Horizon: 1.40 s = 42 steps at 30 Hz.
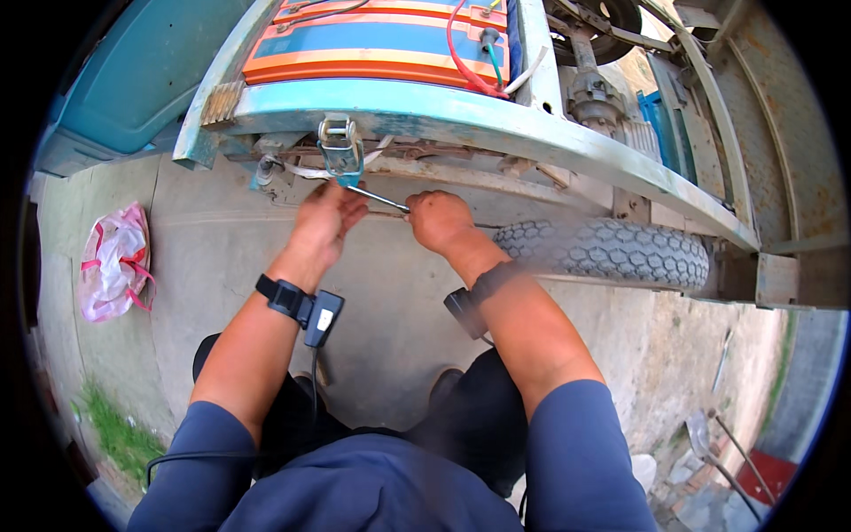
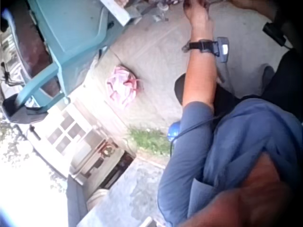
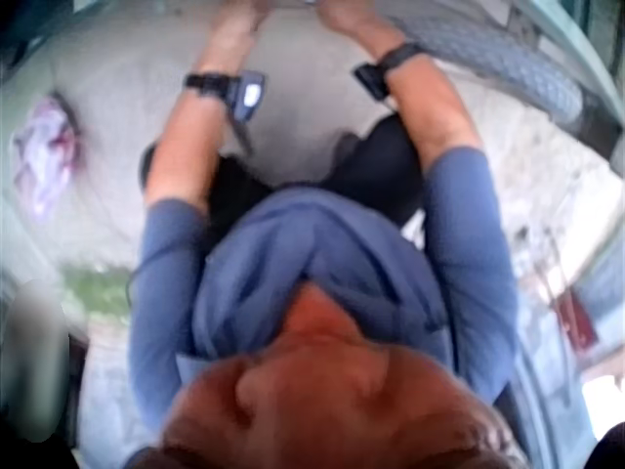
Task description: The person kneels on the ground and uses a wrench to tighten a bolt on the undercarriage of a light blue three-wheeled vehicle. The person holds the vehicle frame with one hand while turning the wrench with the other.
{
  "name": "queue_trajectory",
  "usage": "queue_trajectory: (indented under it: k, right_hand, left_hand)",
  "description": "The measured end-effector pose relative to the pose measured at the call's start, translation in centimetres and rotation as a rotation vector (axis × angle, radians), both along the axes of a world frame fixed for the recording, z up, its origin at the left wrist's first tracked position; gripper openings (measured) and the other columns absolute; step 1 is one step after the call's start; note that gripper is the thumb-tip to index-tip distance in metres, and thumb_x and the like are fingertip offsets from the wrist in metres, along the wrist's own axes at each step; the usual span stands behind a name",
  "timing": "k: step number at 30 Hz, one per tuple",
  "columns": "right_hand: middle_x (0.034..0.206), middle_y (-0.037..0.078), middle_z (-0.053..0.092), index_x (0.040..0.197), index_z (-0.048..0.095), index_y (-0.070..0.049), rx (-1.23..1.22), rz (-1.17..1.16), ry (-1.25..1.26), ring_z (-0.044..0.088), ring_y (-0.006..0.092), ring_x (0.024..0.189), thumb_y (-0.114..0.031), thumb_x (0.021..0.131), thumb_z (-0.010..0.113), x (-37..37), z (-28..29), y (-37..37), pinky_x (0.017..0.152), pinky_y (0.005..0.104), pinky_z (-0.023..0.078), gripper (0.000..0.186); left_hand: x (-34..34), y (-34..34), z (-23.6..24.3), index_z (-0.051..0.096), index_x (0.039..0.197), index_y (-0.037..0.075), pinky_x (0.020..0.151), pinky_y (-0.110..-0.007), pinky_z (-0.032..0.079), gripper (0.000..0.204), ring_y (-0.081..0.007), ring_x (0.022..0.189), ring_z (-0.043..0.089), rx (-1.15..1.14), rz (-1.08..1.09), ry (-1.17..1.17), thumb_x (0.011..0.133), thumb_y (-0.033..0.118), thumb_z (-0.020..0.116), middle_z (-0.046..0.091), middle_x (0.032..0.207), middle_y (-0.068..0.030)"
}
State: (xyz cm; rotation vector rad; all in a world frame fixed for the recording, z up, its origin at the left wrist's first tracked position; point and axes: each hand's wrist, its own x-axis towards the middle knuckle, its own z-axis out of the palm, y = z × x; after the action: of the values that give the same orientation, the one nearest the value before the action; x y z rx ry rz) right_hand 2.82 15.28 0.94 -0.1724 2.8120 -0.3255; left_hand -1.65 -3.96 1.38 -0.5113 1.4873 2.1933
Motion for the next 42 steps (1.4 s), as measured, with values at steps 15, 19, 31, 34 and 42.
queue_trajectory:
  k: [15,19,31,34,42]
  right_hand:
    - [0.086,0.011,0.066,0.100,0.066,-0.007,0.062,0.145,0.425,0.064,0.0295,0.083,-0.016,0.081,0.069,5.8,15.0,0.6,0.072,0.0403,0.052,0.021]
    - [0.086,0.009,0.064,0.103,0.064,-0.009,0.021,0.263,0.992,0.062,0.0272,0.079,-0.010,0.076,0.069,6.4,20.0,4.3,0.068,0.0379,0.050,0.028]
    - [0.091,0.013,0.071,0.114,0.067,-0.006,-0.145,-0.375,0.543,0.067,0.0219,0.086,-0.041,0.101,0.043,2.7,22.2,14.7,0.081,0.0317,0.050,0.045]
    - [0.087,0.011,0.070,0.110,0.068,-0.005,-0.157,-0.377,0.548,0.066,0.0199,0.081,-0.041,0.101,0.043,2.5,22.2,14.9,0.078,0.0312,0.049,0.044]
    - [0.085,0.016,0.070,0.103,0.070,-0.004,-0.257,-0.484,0.433,0.067,0.0293,0.082,-0.044,0.096,0.047,2.3,22.0,16.3,0.075,0.0352,0.050,0.047]
  left_hand:
    - [0.4,6.5,-0.8,0.062,0.094,0.009,0.066,-0.031,0.048,0.038,-0.0152,0.077,0.060,-0.058,0.008,-0.124,0.082,0.041,0.079,0.062,0.087,-0.0031]
    - [0.2,5.7,-0.7,0.064,0.091,0.010,0.065,-0.031,0.047,0.035,-0.0146,0.077,0.059,-0.078,0.073,-0.146,0.082,0.040,0.080,0.062,0.086,-0.0022]
    - [0.6,6.7,1.5,0.065,0.097,0.009,0.067,-0.031,0.050,0.030,-0.0157,0.077,0.062,-0.075,0.022,-0.145,0.087,0.035,0.076,0.062,0.085,-0.0018]
    - [0.5,6.7,1.8,0.064,0.098,0.008,0.066,-0.032,0.052,0.031,-0.0170,0.076,0.064,-0.095,0.018,-0.171,0.087,0.034,0.076,0.063,0.085,-0.0028]
    - [1.0,6.1,2.7,0.058,0.099,0.004,0.071,-0.035,0.057,0.023,-0.0218,0.079,0.067,-0.068,-0.053,-0.227,0.095,0.026,0.065,0.064,0.088,-0.0074]
